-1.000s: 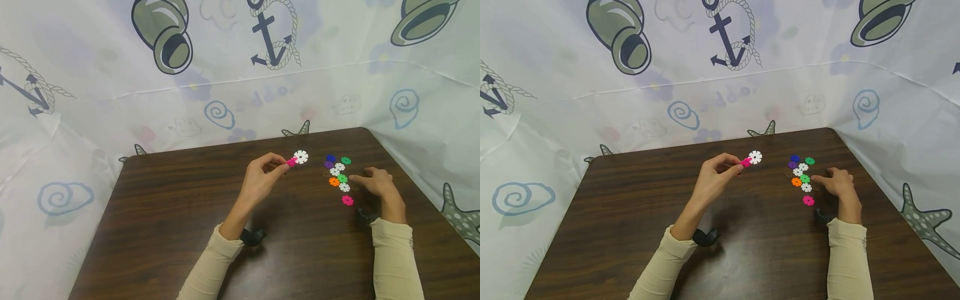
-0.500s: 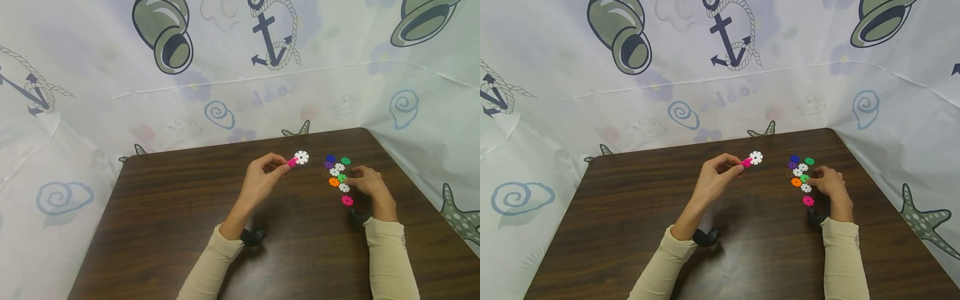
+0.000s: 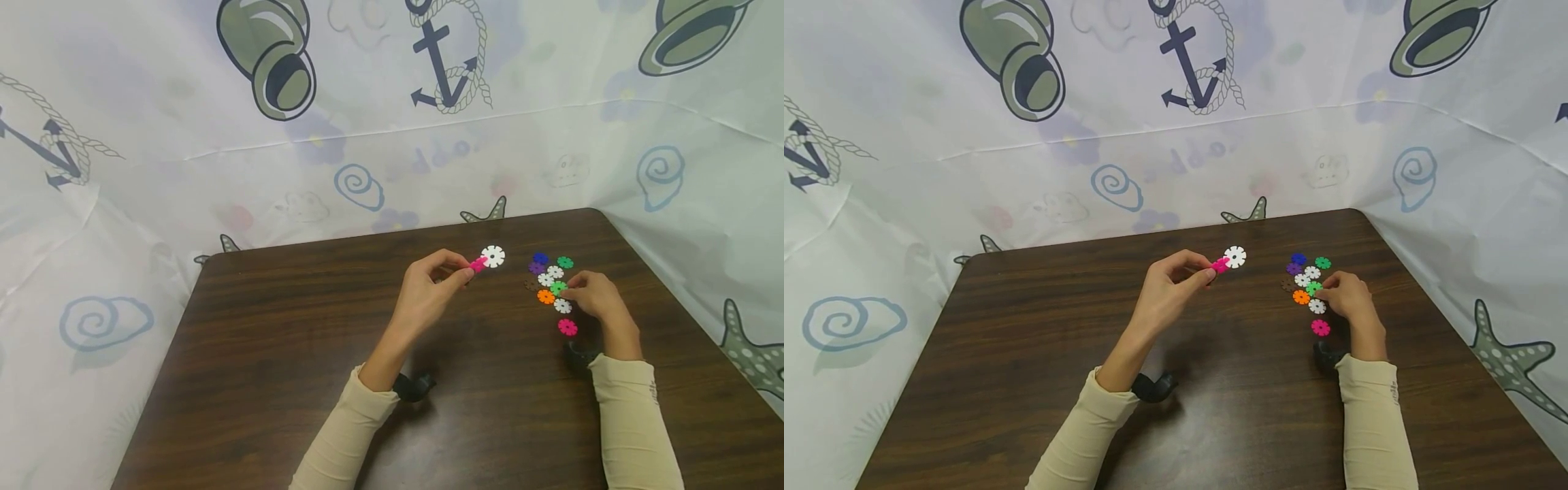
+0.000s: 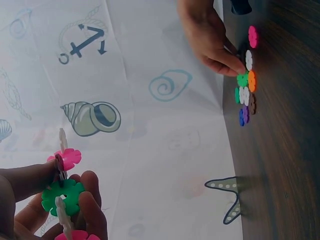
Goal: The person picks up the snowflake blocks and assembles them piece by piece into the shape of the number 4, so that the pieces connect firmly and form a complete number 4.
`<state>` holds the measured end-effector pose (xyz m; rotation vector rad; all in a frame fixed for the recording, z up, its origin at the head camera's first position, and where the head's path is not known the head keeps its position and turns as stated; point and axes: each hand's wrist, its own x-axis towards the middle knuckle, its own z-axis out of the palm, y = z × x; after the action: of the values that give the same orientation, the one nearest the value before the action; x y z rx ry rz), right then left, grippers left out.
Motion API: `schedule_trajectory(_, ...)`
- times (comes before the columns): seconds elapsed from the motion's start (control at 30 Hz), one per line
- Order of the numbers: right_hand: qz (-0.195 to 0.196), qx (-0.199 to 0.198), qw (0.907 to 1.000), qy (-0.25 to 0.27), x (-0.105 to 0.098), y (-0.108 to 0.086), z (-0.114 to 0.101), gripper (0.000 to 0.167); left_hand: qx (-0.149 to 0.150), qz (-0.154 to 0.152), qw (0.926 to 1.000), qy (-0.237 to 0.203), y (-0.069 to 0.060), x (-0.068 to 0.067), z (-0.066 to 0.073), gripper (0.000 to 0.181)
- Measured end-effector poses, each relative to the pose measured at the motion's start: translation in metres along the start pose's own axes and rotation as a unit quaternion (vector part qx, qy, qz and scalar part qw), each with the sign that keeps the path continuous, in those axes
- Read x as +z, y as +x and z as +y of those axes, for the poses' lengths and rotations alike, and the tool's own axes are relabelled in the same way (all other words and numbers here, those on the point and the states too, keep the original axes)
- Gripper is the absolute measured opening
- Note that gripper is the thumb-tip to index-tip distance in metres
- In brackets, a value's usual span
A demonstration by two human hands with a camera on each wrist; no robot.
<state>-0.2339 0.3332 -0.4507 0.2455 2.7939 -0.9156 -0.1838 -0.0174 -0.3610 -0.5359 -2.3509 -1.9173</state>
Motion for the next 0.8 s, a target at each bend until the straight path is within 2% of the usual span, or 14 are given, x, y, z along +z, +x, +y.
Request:
schedule_trajectory(0.3, 0.005, -0.027, 0.9995, 0.014, -0.006, -0.005, 0.000, 0.039, 0.012, 0.018, 0.9997, 0.007, 0.000, -0.001, 0.000, 0.011)
schedule_trajectory(0.43, 0.030, -0.049, 0.9980, 0.027, -0.012, -0.010, -0.006, 0.039, 0.012, 0.016, 0.9997, 0.013, 0.000, -0.001, 0.000, 0.009)
schedule_trajectory(0.6, 0.069, -0.069, 0.9940, 0.049, -0.019, -0.019, -0.025, 0.039, 0.017, 0.014, 0.9996, 0.016, 0.000, -0.001, -0.001, 0.008)
schedule_trajectory(0.8, 0.123, -0.106, 0.9843, 0.068, -0.023, -0.031, -0.050, 0.035, 0.042, 0.021, 0.9987, 0.019, 0.000, 0.000, -0.002, 0.008)
